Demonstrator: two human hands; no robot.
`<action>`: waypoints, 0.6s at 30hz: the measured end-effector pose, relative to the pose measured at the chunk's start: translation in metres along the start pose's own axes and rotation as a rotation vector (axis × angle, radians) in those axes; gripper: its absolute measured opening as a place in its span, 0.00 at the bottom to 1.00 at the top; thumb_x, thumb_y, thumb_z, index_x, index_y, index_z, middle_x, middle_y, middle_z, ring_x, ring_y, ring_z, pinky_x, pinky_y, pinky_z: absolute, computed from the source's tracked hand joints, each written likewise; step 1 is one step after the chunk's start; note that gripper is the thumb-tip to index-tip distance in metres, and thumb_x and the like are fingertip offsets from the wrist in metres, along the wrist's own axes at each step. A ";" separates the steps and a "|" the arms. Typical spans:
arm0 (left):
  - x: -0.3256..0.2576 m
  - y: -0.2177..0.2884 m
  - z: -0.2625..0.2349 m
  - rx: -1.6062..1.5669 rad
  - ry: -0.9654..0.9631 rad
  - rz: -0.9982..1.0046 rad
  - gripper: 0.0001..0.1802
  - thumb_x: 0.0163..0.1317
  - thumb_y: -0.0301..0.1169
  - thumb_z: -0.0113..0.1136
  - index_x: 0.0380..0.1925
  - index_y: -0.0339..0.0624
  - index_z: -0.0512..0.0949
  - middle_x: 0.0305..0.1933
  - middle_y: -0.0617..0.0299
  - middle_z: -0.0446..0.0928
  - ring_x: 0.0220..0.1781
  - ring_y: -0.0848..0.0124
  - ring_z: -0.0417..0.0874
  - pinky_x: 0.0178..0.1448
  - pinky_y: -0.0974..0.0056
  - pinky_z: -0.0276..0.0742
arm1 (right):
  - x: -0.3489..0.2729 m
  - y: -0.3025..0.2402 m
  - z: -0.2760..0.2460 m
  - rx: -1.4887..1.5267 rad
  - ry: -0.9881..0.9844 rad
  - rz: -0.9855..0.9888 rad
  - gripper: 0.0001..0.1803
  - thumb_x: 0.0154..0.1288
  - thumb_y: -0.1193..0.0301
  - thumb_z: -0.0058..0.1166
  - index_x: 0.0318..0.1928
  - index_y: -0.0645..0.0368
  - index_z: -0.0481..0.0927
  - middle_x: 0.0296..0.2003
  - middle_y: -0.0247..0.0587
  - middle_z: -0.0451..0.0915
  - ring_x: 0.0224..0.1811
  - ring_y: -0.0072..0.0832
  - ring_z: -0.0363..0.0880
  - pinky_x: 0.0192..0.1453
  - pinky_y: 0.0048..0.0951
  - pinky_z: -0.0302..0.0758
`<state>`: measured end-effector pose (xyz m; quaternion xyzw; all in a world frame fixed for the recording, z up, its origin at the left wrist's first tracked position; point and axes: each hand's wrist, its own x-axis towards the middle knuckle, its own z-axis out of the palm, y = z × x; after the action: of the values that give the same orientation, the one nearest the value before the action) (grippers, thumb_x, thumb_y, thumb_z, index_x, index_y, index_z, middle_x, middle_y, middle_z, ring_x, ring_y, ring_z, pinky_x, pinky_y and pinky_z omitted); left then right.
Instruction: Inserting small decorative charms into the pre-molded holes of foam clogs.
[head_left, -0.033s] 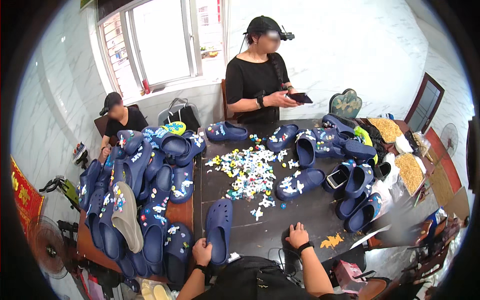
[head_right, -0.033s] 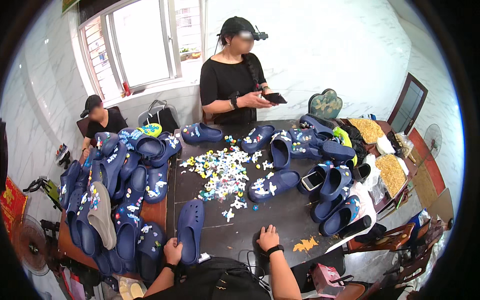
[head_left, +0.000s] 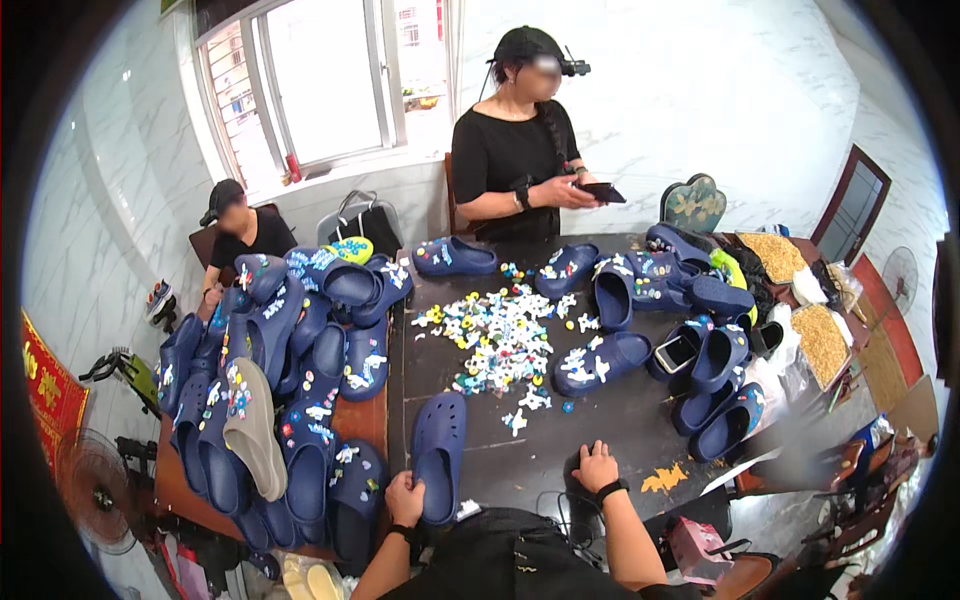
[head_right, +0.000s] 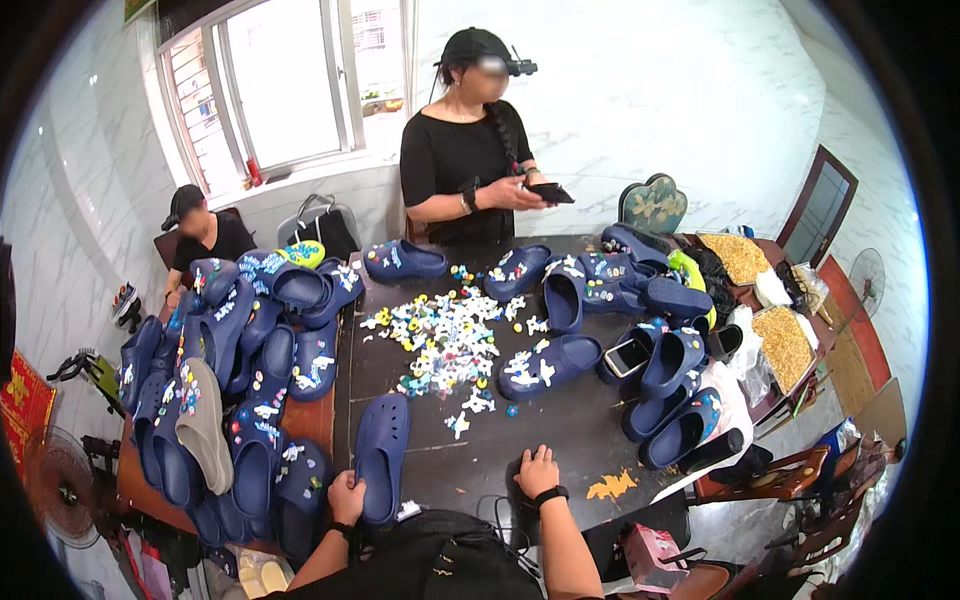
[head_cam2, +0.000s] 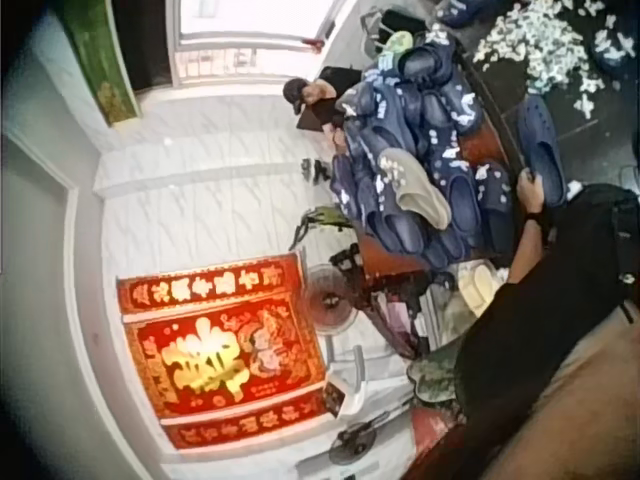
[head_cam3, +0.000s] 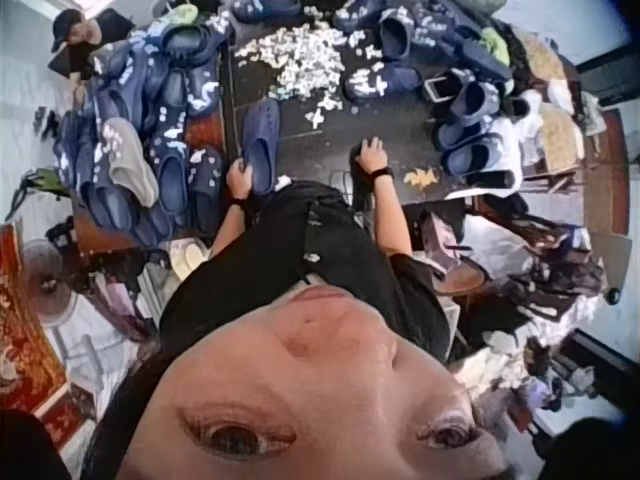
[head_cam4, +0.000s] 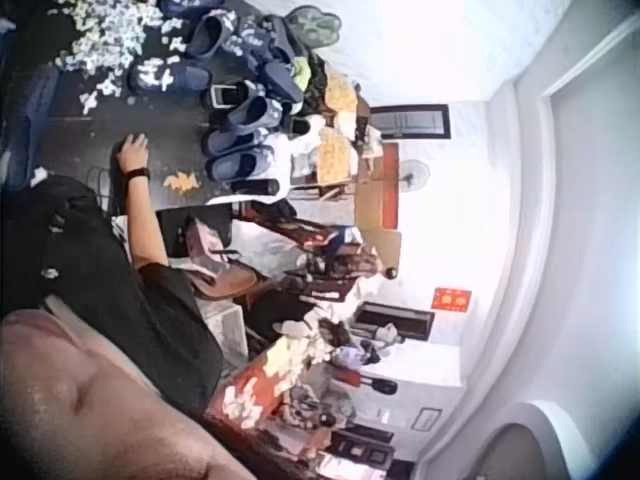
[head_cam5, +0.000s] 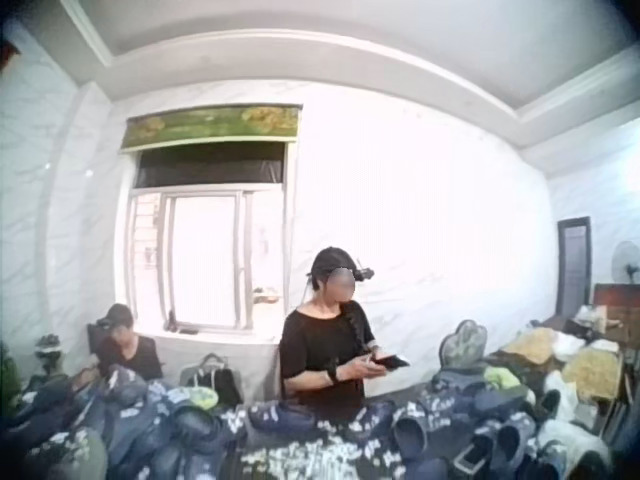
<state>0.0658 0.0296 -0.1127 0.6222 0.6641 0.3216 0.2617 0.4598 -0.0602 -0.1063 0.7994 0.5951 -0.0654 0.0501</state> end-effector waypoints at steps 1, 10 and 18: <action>0.001 -0.003 0.003 0.015 0.014 0.019 0.16 0.47 0.33 0.63 0.36 0.36 0.79 0.30 0.52 0.79 0.34 0.55 0.80 0.40 0.56 0.75 | 0.000 -0.001 -0.003 0.013 0.030 -0.007 0.38 0.48 0.53 0.66 0.57 0.60 0.70 0.57 0.63 0.67 0.60 0.52 0.68 0.56 0.43 0.75; 0.014 -0.003 0.010 -0.021 0.003 0.039 0.16 0.50 0.35 0.61 0.37 0.36 0.78 0.33 0.49 0.78 0.37 0.52 0.80 0.41 0.55 0.74 | 0.012 0.009 -0.001 0.022 0.006 -0.043 0.40 0.50 0.56 0.66 0.61 0.60 0.66 0.62 0.66 0.63 0.64 0.55 0.64 0.56 0.43 0.75; -0.003 -0.005 -0.003 -0.025 -0.010 0.060 0.15 0.55 0.32 0.58 0.38 0.32 0.78 0.36 0.46 0.79 0.38 0.51 0.80 0.44 0.55 0.74 | 0.008 0.008 -0.007 -0.012 -0.067 -0.054 0.41 0.53 0.54 0.63 0.64 0.60 0.65 0.63 0.67 0.62 0.65 0.54 0.65 0.58 0.42 0.74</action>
<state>0.0606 0.0261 -0.1152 0.6401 0.6396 0.3346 0.2631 0.4696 -0.0537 -0.1007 0.7802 0.6148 -0.0900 0.0730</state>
